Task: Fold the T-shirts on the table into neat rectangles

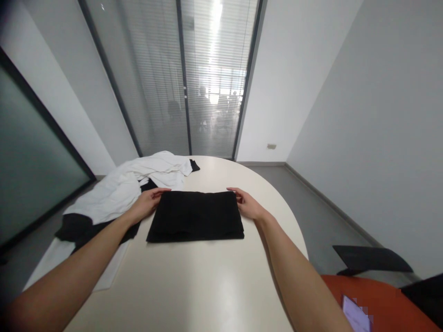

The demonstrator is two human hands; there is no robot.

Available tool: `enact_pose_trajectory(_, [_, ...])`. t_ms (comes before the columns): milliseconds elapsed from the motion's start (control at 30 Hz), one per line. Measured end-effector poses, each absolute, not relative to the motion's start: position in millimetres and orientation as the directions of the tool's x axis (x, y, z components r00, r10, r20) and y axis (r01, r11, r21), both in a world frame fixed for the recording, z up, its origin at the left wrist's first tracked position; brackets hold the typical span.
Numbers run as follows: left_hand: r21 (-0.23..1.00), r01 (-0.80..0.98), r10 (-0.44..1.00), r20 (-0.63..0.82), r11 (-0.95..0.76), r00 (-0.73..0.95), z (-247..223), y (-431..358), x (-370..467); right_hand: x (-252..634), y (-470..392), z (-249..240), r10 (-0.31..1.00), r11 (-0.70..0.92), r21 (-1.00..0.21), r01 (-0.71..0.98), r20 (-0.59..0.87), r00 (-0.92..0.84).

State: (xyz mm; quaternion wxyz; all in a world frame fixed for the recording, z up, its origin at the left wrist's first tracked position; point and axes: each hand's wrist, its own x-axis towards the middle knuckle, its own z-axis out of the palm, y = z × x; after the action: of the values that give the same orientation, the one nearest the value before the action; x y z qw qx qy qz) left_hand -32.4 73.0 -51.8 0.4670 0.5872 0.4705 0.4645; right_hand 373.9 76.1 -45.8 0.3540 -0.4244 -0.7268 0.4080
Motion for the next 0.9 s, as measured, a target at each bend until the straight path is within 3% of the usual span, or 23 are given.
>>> enact_pose_trajectory(267, [0.992,0.109,0.990,0.057,-0.071,0.127,-51,71,-30,369,79,-46,0.895,0.306,-0.926,0.220,0.201,-0.398])
enact_pose_trajectory(600, [0.996,0.074,0.993,0.033,-0.042,0.117,-49,69,-27,371,84,-48,0.911,0.319,-0.893,0.319,0.196,-0.363])
enact_pose_trajectory(767, [0.951,0.253,0.984,0.164,-0.176,0.068,-49,70,-29,377,77,-41,0.936,0.312,-0.862,0.400,0.205,-0.288])
enact_pose_trajectory(900, [0.877,0.434,0.975,0.224,-0.206,0.011,-38,62,-29,381,63,-25,0.919,0.292,-0.888,0.355,0.159,-0.360])
